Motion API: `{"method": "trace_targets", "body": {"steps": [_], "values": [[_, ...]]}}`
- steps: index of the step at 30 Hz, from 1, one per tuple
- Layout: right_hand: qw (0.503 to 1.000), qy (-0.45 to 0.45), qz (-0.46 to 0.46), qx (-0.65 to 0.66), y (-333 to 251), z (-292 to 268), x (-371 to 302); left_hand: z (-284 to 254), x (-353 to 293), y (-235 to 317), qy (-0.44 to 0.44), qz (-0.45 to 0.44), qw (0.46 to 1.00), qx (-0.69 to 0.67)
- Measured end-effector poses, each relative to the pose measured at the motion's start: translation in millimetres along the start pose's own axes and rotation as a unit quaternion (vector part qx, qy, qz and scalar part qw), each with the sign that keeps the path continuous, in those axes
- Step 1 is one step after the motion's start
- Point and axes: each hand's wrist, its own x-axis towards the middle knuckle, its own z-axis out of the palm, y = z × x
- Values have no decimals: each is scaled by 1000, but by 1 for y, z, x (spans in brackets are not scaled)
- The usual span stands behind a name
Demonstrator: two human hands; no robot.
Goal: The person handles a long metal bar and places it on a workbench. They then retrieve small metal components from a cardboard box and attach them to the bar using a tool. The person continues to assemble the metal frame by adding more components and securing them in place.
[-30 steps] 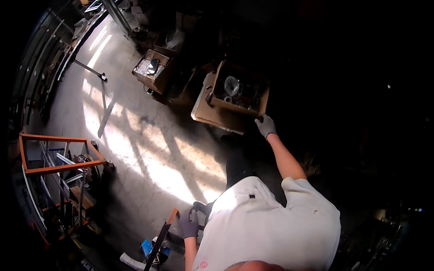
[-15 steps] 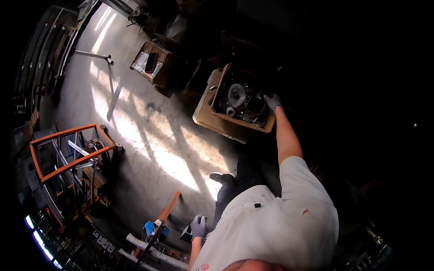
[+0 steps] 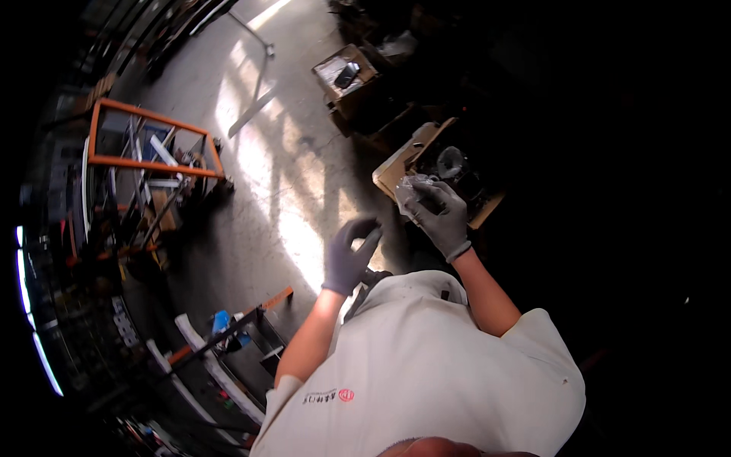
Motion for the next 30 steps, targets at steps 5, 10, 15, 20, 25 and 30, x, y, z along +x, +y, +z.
{"method": "trace_targets", "body": {"steps": [5, 10, 15, 20, 25, 30], "values": [[995, -31, -79, 46, -64, 38, -24, -31, -8, 32, 11, -31, 989, -142], [990, -52, -31, 127, -84, 52, -41, -57, -35, 36, 3, -29, 965, -261], [989, -82, -68, 99, -94, 62, -52, -72, -56, 28, 24, -9, 964, -264], [991, -58, -73, 91, -107, 67, -59, -81, -74, 31, 30, 55, 992, -108], [993, -60, -72, 71, -117, 70, -63, -76, -77, 24, 47, 11, 987, -155], [989, -105, -54, 93, -115, 70, -61, -81, -75, 25, 20, -28, 970, -241]]}}
